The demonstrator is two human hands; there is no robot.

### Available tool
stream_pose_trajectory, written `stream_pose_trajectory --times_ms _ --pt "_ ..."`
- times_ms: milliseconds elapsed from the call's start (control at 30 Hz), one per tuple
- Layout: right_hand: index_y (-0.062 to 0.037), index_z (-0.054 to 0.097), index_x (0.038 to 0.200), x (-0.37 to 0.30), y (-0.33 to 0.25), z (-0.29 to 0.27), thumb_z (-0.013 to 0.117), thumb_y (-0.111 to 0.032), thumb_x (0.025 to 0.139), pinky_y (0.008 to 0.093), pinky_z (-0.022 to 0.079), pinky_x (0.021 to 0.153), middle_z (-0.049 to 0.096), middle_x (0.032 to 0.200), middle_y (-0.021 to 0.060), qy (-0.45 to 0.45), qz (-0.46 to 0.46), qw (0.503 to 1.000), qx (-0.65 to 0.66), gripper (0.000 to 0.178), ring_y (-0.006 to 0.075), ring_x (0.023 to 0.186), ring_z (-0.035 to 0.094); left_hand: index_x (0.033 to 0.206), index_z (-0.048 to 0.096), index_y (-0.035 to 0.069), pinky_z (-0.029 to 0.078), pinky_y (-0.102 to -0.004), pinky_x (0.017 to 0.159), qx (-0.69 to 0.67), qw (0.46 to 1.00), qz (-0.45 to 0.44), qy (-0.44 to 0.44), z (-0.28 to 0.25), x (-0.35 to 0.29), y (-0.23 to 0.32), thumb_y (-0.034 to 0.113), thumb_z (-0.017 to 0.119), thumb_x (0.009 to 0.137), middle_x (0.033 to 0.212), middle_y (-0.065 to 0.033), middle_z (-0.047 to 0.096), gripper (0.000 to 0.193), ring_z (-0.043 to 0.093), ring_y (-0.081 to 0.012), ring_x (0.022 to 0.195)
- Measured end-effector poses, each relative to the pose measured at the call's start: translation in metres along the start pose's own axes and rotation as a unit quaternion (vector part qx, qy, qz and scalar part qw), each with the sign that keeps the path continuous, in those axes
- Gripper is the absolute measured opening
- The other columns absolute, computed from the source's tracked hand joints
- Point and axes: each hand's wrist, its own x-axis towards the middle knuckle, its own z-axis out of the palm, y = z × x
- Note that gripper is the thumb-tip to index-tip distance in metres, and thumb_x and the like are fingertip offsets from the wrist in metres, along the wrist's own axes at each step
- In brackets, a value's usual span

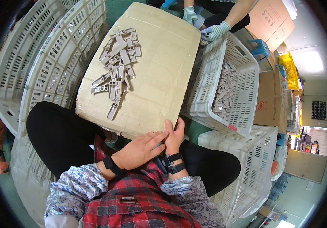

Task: The person is seen picking up small grey plastic parts from a crate and lining them up on a cardboard-covered table to assemble them into a circular base unit.

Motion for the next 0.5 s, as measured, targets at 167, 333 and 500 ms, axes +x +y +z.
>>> stream_pose_trajectory --times_ms 167,333,500 --pt "0.0041 0.051 0.126 0.001 0.000 -0.003 0.071 -0.016 0.093 0.0317 0.046 0.095 0.062 0.119 0.0103 -0.016 0.015 0.999 0.029 0.044 0.0173 0.106 0.058 0.124 0.060 0.002 0.034 -0.0468 0.116 0.113 0.991 0.001 -0.075 0.000 -0.002 0.005 0.019 0.057 0.089 0.148 -0.0175 0.045 0.039 0.044 -0.0325 0.137" --pt "0.0042 0.050 0.128 0.002 -0.007 -0.005 0.068 -0.016 0.095 0.0311 0.046 0.095 0.062 0.120 0.0099 -0.043 0.043 0.997 0.055 0.043 0.0158 0.107 0.058 0.127 0.061 0.002 0.032 -0.0461 0.117 0.147 0.986 -0.032 -0.073 0.010 -0.004 0.010 0.019 0.058 0.090 0.150 -0.0119 0.045 0.041 0.041 -0.0260 0.140" --pt "0.0042 0.051 0.129 0.003 -0.013 -0.008 0.070 -0.017 0.094 0.0314 0.046 0.096 0.062 0.122 0.0104 -0.059 0.079 0.989 0.107 0.045 0.0160 0.108 0.058 0.128 0.061 0.002 0.032 -0.0472 0.116 0.175 0.981 -0.044 -0.077 0.010 -0.004 0.015 0.016 0.058 0.088 0.151 -0.0092 0.045 0.042 0.039 -0.0228 0.141"
